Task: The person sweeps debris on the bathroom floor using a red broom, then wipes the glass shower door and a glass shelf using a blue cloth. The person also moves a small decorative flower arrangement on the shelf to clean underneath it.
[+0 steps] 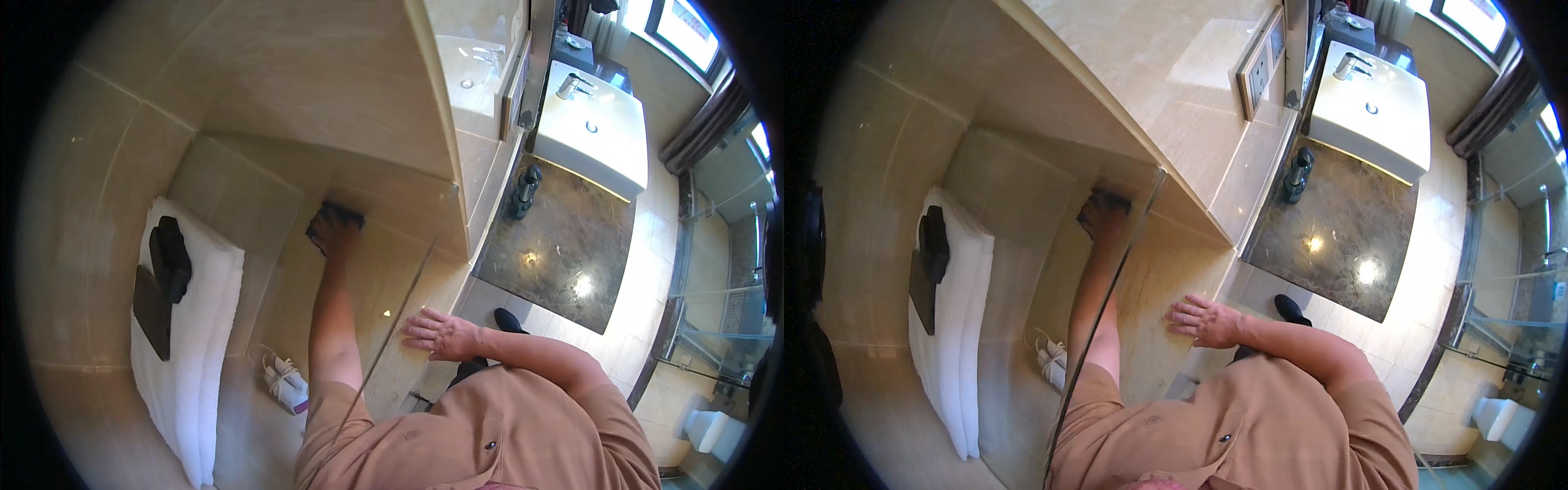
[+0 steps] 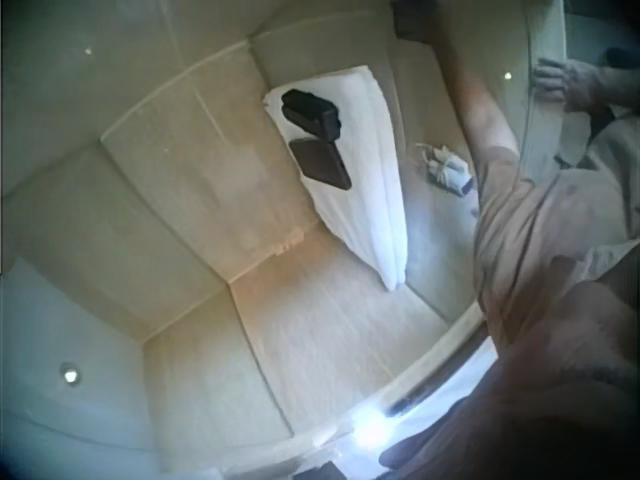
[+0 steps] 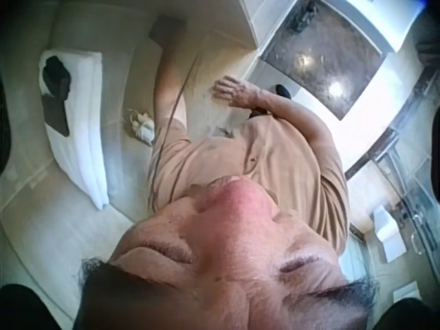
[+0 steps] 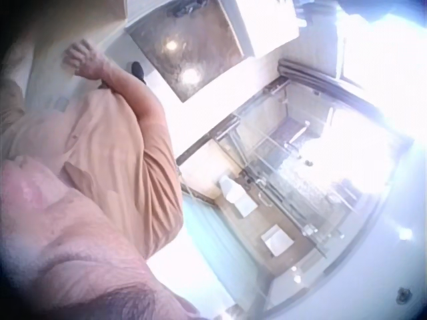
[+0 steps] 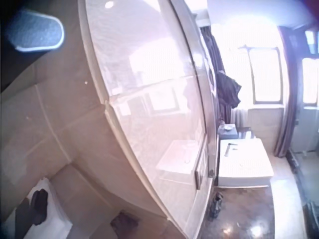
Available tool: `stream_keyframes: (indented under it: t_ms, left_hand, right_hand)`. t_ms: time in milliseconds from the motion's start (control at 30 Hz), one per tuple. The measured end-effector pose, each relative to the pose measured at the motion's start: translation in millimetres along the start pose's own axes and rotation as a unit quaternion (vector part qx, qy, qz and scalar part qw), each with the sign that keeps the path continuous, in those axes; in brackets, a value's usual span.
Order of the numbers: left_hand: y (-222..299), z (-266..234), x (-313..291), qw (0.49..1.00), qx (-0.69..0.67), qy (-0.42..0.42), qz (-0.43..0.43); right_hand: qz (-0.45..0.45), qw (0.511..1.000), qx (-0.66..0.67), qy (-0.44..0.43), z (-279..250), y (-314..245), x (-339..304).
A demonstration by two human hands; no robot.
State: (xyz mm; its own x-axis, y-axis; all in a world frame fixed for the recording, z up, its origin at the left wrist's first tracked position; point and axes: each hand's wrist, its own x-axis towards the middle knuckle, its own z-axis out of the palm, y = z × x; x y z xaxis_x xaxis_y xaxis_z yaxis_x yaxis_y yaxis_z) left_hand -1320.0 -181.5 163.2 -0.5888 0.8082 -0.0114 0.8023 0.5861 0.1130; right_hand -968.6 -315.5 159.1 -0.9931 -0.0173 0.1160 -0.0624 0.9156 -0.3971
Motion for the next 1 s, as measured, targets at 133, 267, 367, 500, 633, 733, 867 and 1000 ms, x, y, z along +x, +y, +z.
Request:
stream_keyframes:
  t_ms: [133, 267, 367, 500, 633, 733, 867, 1000]
  left_hand:
    - [-11, 34, -51, 0.989, 0.058, 0.093, 0.096]
    - [52, 16, -127, 0.988, 0.032, 0.009, 0.149]
    - [76, 8, -174, 0.980, -0.013, 0.018, 0.196]
    - [98, 9, -221, 0.968, -0.071, 0.059, 0.235]
    - [124, 22, -250, 0.960, -0.138, 0.108, 0.219]
    - [142, 41, -259, 0.928, -0.298, 0.160, 0.155]
    - [173, 35, -260, 0.698, -0.696, 0.108, -0.130]
    - [212, -46, -244, 0.458, -0.870, 0.109, -0.143]
  right_hand:
    - [-0.025, 1.000, -0.014, -0.001, 0, -5, 9]
    - [-0.018, 1.000, -0.014, -0.004, -2, 0, 1]
    - [-0.045, 0.998, 0.030, 0.019, -6, 4, 0]
    - [-0.069, 0.973, 0.214, 0.046, -27, 7, -16]
    - [0.097, 0.906, 0.403, 0.091, -41, 5, -77]
    - [0.234, 0.892, 0.378, 0.086, -51, 21, -128]
    - [0.353, 0.788, 0.475, 0.166, -36, 47, -187]
    - [0.399, 0.742, 0.495, 0.212, -27, 66, -229]
